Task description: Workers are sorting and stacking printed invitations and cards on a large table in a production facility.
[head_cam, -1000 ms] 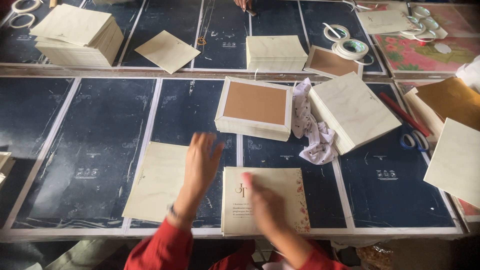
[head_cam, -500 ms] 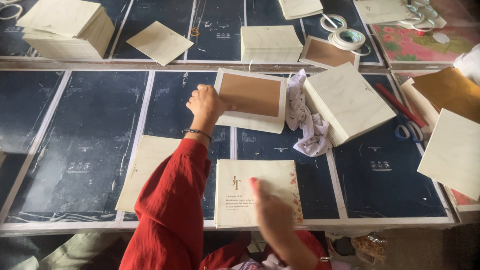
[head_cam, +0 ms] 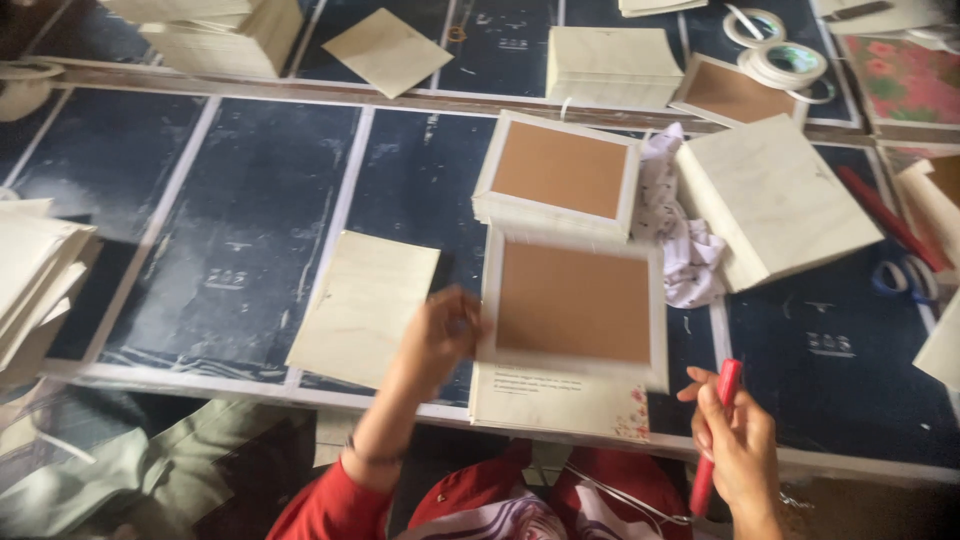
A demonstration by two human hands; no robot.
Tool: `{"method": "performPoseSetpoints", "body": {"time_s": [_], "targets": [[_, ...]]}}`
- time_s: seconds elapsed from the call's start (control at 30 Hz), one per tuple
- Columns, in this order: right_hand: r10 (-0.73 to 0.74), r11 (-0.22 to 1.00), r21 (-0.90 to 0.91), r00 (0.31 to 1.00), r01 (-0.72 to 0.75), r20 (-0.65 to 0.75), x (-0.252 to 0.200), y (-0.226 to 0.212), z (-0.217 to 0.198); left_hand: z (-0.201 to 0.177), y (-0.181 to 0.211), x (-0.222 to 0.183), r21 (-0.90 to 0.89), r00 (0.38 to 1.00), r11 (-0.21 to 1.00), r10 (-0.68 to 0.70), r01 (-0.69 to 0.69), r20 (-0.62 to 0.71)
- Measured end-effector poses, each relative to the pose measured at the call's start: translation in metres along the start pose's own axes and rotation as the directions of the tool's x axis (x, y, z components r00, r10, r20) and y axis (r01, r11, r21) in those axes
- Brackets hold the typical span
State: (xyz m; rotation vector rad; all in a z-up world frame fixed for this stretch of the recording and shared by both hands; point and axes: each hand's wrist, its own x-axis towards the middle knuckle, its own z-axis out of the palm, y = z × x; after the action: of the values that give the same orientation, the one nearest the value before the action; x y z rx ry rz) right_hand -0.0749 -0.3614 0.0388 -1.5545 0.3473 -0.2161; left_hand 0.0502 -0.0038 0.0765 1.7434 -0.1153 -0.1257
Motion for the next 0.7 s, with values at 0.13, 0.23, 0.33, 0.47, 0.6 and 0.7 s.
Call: {"method": "performPoseSetpoints", "body": {"time_s": [0.13, 0.23, 0.33, 0.47, 0.6, 0.7], "targets": [[0.172, 0.945, -0.285, 0.985, -0.161, 0.014, -0.011, 0.008, 0.009, 0.013, -0.018, -0.063, -0.069, 0.972, 0.972, -0.218, 0.224, 0.086], [-0.026, 0.741, -0.664, 0.993, 0.098, 0.118, -0.014, 0.031, 0.009, 0.013, -0.028, -0.08, 0.246, 0.947, 0.915, -0.318, 0.321, -0.051], [-0.079, 0.665, -0.731, 0.988, 0.15, 0.13, -0.018, 0.037, 0.011, -0.014, -0.049, -0.078, 0.421, 0.98, 0.901, -0.023, 0.105, -0.195], [0.061, 0.548, -0.833, 0.989, 0.078, 0.133, -0.021, 0.028, 0.019, -0.051, -0.065, -0.079, 0.797, 0.962, 0.584, 0.096, 0.154, -0.256], [0.121, 0.5, -0.863, 0.981, 0.07, 0.149, -0.02, 0.022, 0.022, -0.063, -0.065, -0.08, 0.827, 0.979, 0.56, 0.138, 0.046, -0.148], [0.049, 0.468, -0.877, 0.988, 0.107, 0.146, -0.018, 0.014, 0.015, -0.088, -0.031, -0.08, 0.821, 0.91, 0.567, 0.37, -0.063, -0.186]]}}
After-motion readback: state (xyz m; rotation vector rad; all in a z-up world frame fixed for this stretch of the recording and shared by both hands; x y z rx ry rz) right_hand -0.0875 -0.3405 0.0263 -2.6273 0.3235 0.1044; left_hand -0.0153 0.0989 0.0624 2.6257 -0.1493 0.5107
